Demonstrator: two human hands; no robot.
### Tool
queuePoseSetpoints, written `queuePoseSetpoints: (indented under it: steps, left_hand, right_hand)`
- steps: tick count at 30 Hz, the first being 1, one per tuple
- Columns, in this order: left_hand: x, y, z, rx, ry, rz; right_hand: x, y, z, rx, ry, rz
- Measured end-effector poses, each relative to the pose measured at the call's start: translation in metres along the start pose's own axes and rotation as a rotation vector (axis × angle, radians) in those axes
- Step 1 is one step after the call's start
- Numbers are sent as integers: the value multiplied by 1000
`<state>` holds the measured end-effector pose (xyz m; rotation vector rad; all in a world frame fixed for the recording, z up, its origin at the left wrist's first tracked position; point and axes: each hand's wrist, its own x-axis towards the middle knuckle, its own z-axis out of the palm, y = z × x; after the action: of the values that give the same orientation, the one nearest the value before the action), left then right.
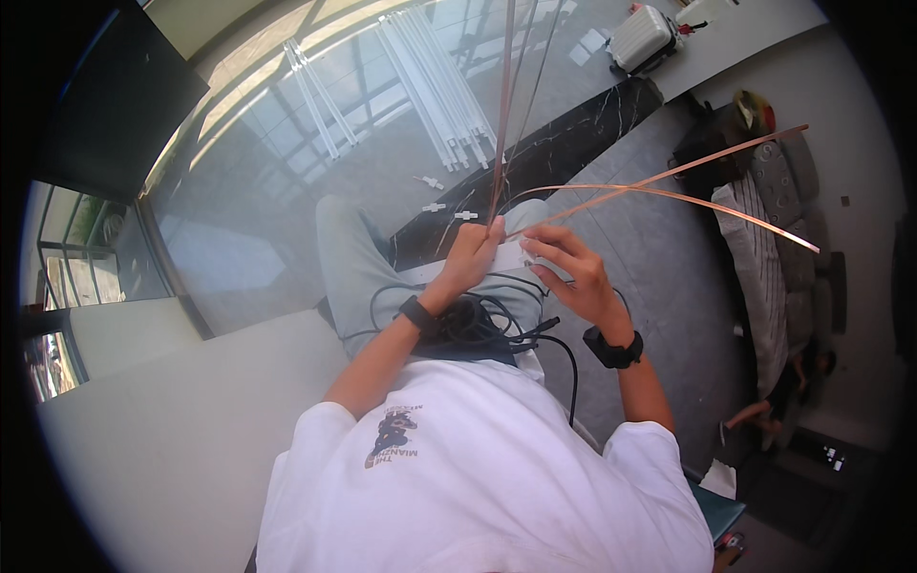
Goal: The person is sorting and preparing components for a furniture assembly task, specifically handling long white slats and thin rods.
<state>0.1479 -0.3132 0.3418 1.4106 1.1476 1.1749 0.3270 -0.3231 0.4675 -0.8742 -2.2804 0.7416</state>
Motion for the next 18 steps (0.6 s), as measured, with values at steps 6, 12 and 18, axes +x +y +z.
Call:
queuePoseSetpoints:
  steps: [6, 12, 18]
  left_hand:
    - [2, -1, -1, 21, 16, -6]
    - [2, -2, -1, 16, 31, -22]
    - [2, 0, 1, 33, 36, -14]
  right_hand:
    - [-2, 0, 12, -39, 133, 29]
    - [-5, -2, 2, 35, 164, 156]
    - [0, -8, 13, 423, 297, 593]
